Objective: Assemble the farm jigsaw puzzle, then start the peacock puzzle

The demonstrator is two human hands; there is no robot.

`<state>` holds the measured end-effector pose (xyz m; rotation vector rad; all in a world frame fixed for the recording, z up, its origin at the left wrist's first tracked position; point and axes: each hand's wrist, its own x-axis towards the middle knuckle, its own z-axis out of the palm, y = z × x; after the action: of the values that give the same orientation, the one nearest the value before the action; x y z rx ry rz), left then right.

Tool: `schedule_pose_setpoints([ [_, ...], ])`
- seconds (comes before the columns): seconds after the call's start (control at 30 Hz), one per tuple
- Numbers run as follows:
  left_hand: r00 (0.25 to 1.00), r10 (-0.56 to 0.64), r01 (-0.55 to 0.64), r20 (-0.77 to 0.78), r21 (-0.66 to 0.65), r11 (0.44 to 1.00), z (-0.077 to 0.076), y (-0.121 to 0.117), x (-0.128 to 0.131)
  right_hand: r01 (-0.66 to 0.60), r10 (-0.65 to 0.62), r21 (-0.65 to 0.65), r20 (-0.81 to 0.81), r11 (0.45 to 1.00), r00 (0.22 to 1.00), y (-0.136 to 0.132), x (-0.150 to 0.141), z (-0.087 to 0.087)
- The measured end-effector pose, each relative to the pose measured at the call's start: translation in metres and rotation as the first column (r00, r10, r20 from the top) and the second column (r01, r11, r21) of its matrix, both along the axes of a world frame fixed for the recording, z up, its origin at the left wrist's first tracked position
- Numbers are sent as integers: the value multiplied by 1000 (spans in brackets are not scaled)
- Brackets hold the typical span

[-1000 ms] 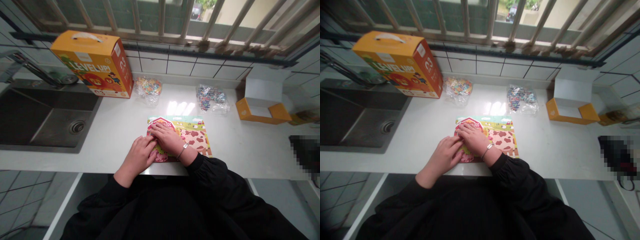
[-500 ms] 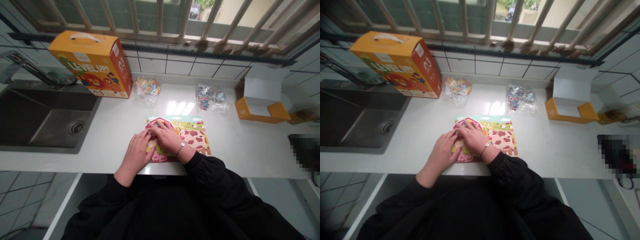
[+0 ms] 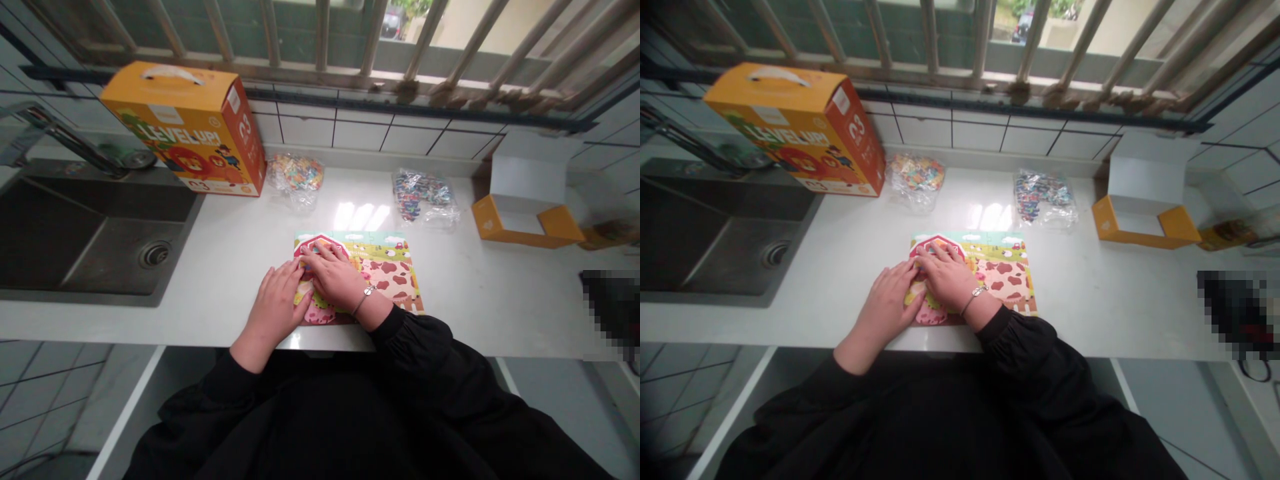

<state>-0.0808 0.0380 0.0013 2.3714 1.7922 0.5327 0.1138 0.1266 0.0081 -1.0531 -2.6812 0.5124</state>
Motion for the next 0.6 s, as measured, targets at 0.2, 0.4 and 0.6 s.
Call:
schedule_pose_setpoints([
  [0.2,999,1,-1,-39,-4,1000,0,-1,0,66,-67,43,30,997,997,-5,-1,-4],
  [0.4,992,59,-59,-107,7,998,1,0,14,173,-175,40,70,984,982,-8,10,-2],
  [0.6,988,95,-95,-121,5,995,-2,5,36,278,-281,39,98,960,955,-7,44,-5],
])
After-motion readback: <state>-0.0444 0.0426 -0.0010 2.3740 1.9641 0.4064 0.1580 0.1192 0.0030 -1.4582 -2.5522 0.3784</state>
